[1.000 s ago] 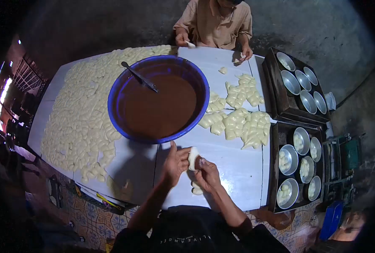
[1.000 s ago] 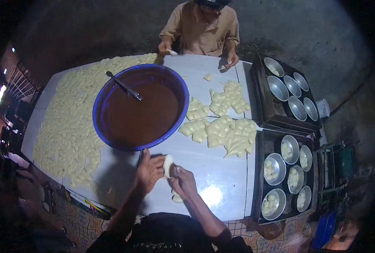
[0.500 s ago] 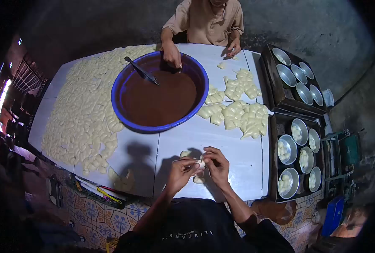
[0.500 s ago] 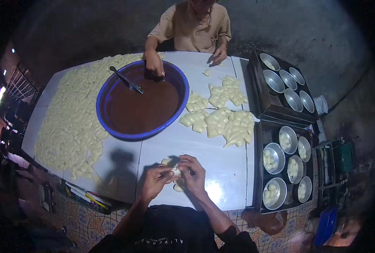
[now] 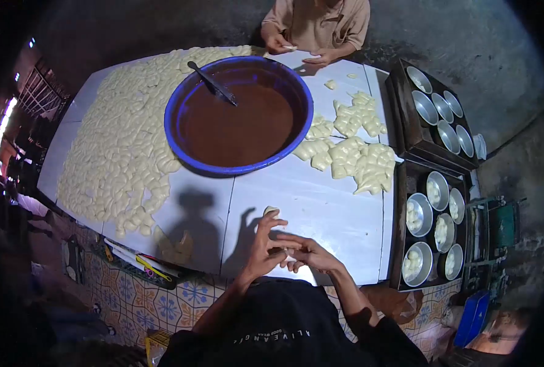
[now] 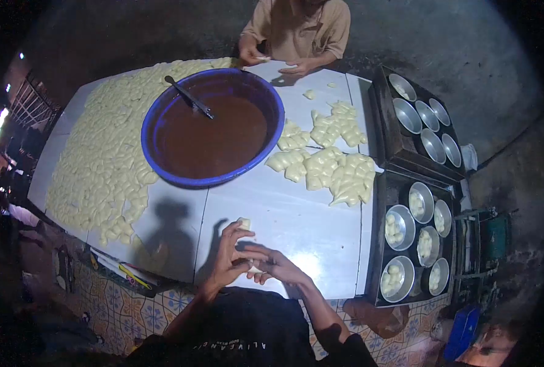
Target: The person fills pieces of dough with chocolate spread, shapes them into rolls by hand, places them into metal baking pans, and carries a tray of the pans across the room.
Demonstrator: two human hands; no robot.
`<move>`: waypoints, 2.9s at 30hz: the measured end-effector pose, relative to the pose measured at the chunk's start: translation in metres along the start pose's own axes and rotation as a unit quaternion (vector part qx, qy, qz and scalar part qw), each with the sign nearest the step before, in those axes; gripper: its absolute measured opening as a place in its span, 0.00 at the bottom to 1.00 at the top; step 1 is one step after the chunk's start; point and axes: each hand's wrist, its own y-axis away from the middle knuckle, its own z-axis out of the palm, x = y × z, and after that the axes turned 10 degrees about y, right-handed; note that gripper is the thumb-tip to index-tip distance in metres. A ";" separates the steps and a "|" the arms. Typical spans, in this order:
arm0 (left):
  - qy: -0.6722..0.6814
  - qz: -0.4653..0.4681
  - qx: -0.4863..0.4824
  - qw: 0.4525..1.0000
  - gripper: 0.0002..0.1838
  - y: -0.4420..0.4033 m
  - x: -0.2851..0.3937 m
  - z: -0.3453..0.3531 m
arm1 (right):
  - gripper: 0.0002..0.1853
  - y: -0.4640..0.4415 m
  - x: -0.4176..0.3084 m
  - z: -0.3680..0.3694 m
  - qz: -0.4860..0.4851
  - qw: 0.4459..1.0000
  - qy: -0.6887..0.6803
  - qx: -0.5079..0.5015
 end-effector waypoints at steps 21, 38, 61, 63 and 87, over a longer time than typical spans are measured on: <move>-0.037 0.030 0.313 0.949 0.13 0.006 -0.011 -0.044 | 0.19 -0.085 -0.024 0.012 -0.276 0.871 0.333 0.234; 0.441 -0.151 0.132 0.875 0.32 -0.019 0.009 0.014 | 0.34 -0.035 -0.049 0.019 -0.303 0.924 0.120 0.200; 0.174 -0.225 0.091 0.955 0.61 -0.103 0.060 -0.015 | 0.17 -0.071 -0.006 -0.015 -0.235 0.901 -0.316 0.183; 0.113 -0.204 0.142 0.962 0.56 -0.085 0.046 -0.008 | 0.11 -0.061 -0.008 -0.008 -0.172 0.913 -0.239 0.281; -0.100 -0.015 0.042 0.994 0.13 -0.008 -0.017 0.017 | 0.19 0.011 0.013 0.020 -0.187 0.901 0.144 0.365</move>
